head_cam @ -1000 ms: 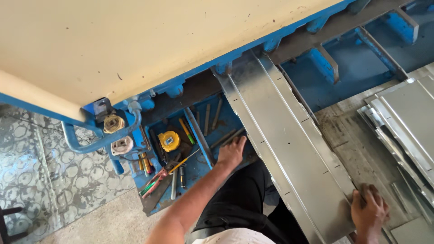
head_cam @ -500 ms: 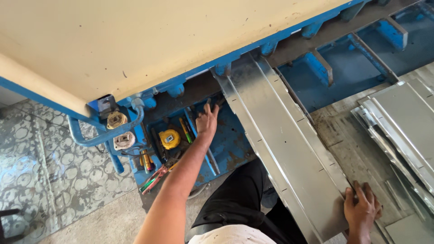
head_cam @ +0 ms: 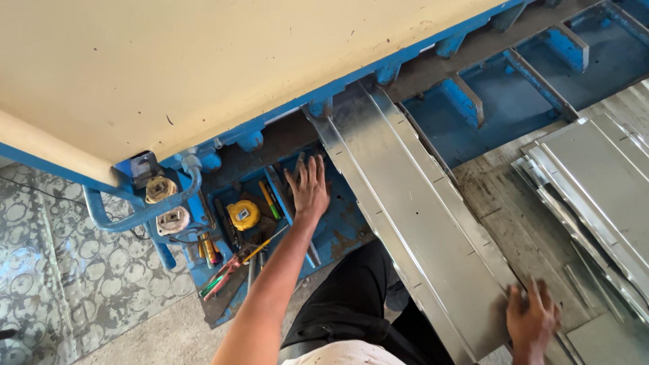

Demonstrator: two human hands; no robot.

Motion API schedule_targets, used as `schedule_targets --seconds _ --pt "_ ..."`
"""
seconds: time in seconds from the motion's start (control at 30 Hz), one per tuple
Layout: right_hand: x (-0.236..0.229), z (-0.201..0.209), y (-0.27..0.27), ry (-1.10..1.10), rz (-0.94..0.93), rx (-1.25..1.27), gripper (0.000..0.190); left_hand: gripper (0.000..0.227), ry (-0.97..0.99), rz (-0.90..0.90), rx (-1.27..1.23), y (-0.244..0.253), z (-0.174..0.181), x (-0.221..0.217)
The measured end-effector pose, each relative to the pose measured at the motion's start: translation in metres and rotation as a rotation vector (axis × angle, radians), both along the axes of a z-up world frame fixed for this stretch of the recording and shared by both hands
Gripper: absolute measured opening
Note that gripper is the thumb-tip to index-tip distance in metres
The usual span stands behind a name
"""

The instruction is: The person repeatedly feeds a metal sheet into a press brake, bends it, and removes it. They handle multiple metal sheets one at a time, aligning each sheet in the machine before actuating the press and then retrieving the bent piece.

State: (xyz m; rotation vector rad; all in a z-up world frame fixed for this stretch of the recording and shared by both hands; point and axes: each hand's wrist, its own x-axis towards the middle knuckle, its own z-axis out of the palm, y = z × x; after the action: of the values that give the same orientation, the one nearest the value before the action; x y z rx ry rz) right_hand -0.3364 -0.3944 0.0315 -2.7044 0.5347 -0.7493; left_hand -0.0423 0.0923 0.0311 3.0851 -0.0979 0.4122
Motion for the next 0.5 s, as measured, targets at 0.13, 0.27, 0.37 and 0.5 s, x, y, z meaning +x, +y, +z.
schedule_targets --seconds 0.13,0.27,0.37,0.5 --pt "-0.025 0.014 -0.006 0.080 0.117 -0.025 0.040 0.066 0.088 -0.014 -0.291 -0.018 0.022 -0.039" --pt "-0.038 0.030 -0.023 0.492 0.313 -0.345 0.053 0.055 0.057 -0.026 -0.876 -0.049 -0.004 -0.076" --pt "-0.043 0.040 -0.024 0.668 0.365 -0.667 0.060 0.050 0.173 0.073 -1.256 -0.082 -0.041 -0.074" --pt "-0.009 0.048 -0.018 1.260 0.286 -0.620 0.108 0.049 0.203 0.230 -1.377 -0.122 -0.071 -0.053"
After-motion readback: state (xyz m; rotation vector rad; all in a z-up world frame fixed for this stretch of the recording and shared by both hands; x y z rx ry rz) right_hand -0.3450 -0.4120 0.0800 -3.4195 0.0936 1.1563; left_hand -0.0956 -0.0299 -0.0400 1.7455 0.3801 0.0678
